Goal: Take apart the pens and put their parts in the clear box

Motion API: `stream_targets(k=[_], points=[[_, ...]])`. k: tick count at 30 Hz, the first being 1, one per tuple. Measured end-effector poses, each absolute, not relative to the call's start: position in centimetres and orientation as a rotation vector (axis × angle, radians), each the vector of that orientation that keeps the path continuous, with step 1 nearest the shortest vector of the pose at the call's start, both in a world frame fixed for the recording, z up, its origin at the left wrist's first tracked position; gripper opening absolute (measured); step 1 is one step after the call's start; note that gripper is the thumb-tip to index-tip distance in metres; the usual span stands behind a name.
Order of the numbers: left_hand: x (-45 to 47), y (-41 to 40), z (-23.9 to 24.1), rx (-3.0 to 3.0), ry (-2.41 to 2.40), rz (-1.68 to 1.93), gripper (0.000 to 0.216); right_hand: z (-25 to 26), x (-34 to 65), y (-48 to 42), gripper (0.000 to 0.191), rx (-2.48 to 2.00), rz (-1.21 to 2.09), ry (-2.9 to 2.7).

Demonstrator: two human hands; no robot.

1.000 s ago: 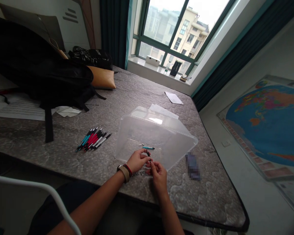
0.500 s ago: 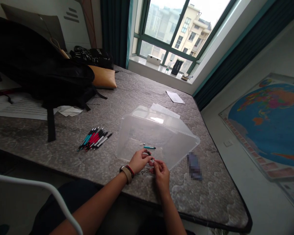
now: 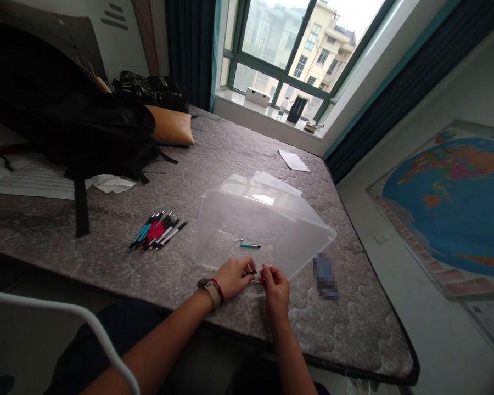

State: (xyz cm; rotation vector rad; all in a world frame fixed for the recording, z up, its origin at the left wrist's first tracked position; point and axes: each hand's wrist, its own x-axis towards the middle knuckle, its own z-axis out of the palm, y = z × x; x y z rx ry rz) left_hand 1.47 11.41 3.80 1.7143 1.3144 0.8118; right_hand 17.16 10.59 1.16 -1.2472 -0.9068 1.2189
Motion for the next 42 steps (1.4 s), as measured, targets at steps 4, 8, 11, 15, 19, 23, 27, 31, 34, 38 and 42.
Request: stream_targets(k=[4,8,11,15,19,23,27,31,34,38,42], points=[[1.7,11.1,3.8,1.742,1.267,0.758,0.015,1.0,17.3,10.6,0.03,-1.255,1.178,-1.067],[1.7,11.3,3.9,1.715,1.332,0.84,0.014,1.1,17.7,10.6,0.04,-1.247,1.174,-1.051],[1.7,11.7,4.0,1.631,1.403,0.937,0.011,1.0,18.1,10.5,0.039,-1.296,1.095,-1.1],[1.5,12.2,3.9,1.561,1.411,1.044,0.01,0.7,18.2,11.2,0.034,-1.405,0.988,-1.352],[0.4,13.0,4.0,1.385,1.413,1.159,0.012,1.2,16.7,14.5,0.022,-1.45,0.785,-1.879],[-1.1,13.9,4.6,1.045,1.392,1.263,0.01,2.5,14.0,18.8,0.024,-1.47,0.45,-2.255],[-1.9,14.5,5.2,0.841,1.314,1.349,0.007,3.5,10.9,21.8,0.023,-1.388,0.23,-2.608],[-2.3,14.9,5.4,0.755,1.236,1.446,0.006,3.3,8.9,22.9,0.012,-1.313,0.063,-2.917],[-2.4,15.1,5.8,0.688,1.136,1.516,0.006,2.8,8.5,23.2,0.01,-1.278,0.025,-2.973],[-2.6,15.0,6.5,0.715,0.965,1.527,0.006,2.4,8.7,23.1,0.012,-1.221,0.009,-3.024],[-2.8,14.6,6.8,0.753,1.017,1.454,0.006,2.3,8.8,22.0,0.018,-1.194,0.019,-3.031]])
